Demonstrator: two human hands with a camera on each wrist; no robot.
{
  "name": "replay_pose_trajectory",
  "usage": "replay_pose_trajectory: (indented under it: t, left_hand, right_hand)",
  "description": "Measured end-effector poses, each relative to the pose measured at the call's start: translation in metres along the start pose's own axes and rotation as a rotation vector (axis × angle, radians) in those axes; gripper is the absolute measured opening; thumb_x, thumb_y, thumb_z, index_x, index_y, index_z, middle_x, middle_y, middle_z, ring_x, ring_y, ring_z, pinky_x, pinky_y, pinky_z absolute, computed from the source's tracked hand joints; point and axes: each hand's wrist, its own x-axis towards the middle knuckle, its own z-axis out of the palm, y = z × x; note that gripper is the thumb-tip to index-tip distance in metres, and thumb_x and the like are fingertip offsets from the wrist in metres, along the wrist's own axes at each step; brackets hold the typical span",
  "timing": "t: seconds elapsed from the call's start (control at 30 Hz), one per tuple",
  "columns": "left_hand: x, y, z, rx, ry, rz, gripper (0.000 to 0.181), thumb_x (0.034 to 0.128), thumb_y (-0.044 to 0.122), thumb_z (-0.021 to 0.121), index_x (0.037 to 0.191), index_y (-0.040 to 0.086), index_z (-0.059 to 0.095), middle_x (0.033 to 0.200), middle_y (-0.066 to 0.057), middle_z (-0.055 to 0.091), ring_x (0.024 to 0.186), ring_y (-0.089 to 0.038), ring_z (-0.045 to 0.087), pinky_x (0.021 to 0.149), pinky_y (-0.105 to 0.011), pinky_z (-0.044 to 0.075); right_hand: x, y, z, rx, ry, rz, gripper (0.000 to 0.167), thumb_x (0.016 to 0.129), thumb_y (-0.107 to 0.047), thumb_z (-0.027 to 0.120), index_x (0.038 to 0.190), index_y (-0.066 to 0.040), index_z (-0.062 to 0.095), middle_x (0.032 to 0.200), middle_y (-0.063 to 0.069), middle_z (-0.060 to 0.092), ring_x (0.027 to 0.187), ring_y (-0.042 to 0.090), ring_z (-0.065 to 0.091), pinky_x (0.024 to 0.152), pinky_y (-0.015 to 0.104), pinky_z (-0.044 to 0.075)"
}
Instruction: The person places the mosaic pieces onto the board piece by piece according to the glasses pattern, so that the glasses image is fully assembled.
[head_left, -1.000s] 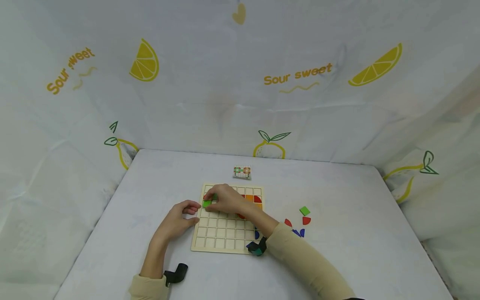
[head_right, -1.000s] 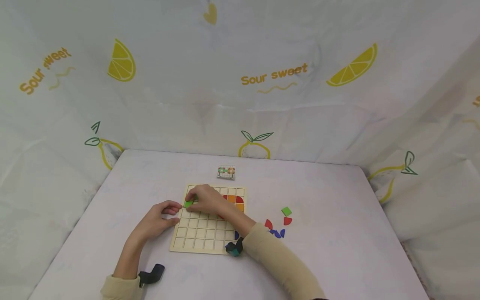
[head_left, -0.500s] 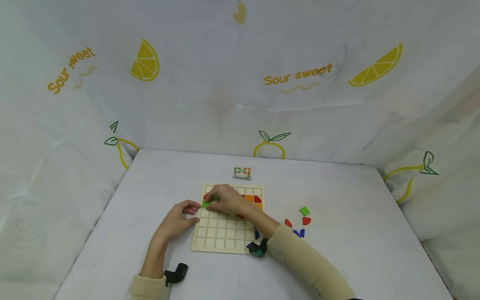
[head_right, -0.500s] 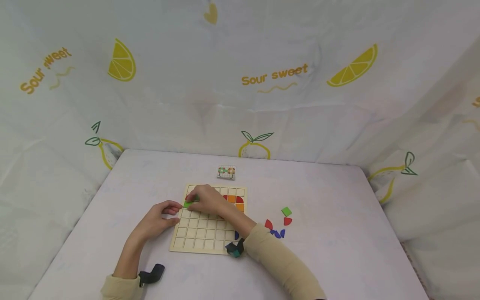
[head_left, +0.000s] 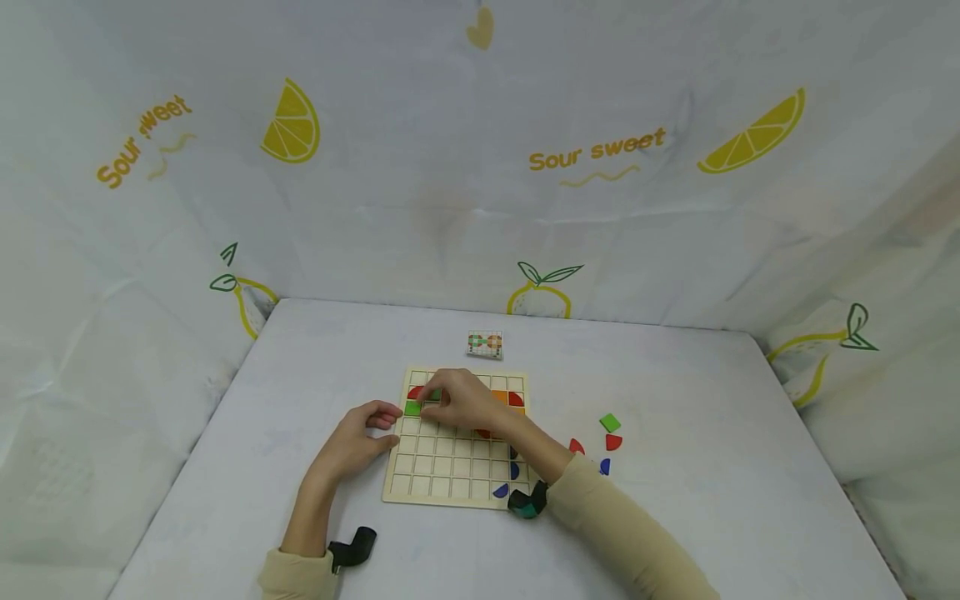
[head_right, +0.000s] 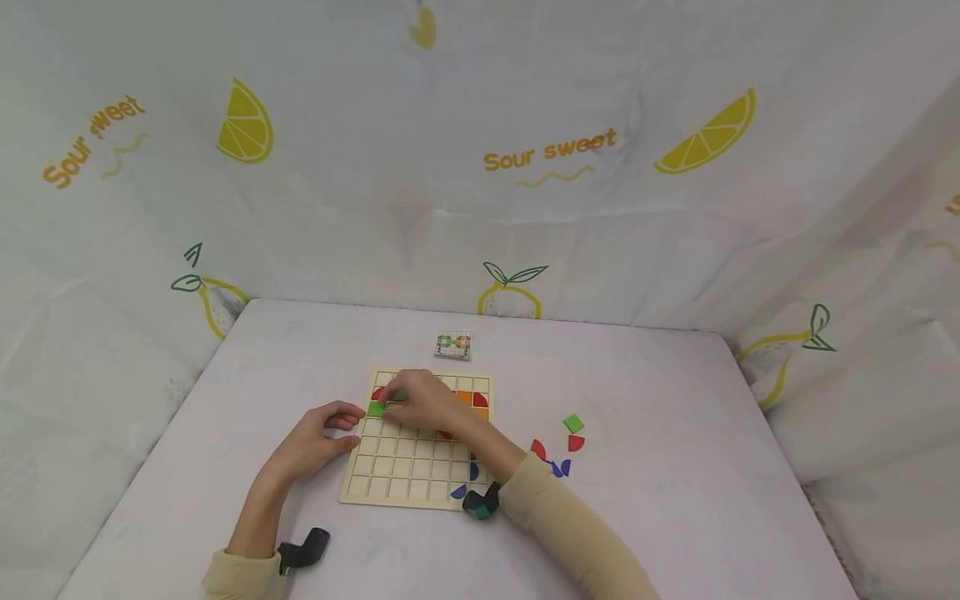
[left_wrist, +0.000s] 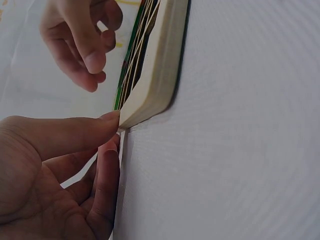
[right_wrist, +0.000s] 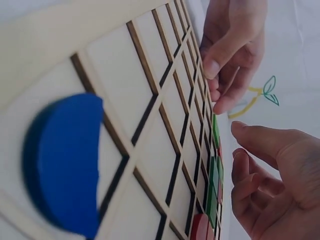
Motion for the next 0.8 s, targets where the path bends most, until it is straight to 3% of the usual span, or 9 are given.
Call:
replay_pose_trajectory:
  t: [0.47,0.63,0.8]
  left_hand:
    - [0.001,0.0,0.002,-0.004,0.009,-0.012,0.037,0.0918,0.0,0.079,0.127,0.003,0.071,0.117,-0.011,0.072,0.11,-0.023,0.066,0.095,-0.037,0.053]
    - [0.0,-0.001,0.002,-0.002,0.016,-0.019,0.036,0.0922,0.0,0.078,0.127,0.004,0.071,0.117,-0.011,0.071,0.11,-0.023,0.065,0.095,-0.035,0.052]
    - [0.0,-0.001,0.001,-0.002,0.014,-0.019,0.035,0.0928,0.0,0.078,0.127,0.004,0.071,0.117,-0.011,0.071,0.11,-0.023,0.065,0.095,-0.035,0.052]
  right_hand:
    - [-0.035,0.009,-0.021,0.067,0.019,-0.01,0.026,0.098,-0.02,0.082,0.119,-0.006,0.08,0.114,0.011,0.079,0.072,0.002,0.056,0.069,0.019,0.049]
    - [-0.053,0.016,-0.032,0.095,0.045,0.029,0.027,0.097,-0.019,0.083,0.119,-0.004,0.079,0.112,0.013,0.079,0.074,0.007,0.056,0.068,0.019,0.048]
    - [-0.072,0.023,-0.043,0.131,0.069,0.094,0.027,0.097,-0.019,0.082,0.121,-0.006,0.079,0.118,0.011,0.079,0.087,0.016,0.062,0.075,0.02,0.052]
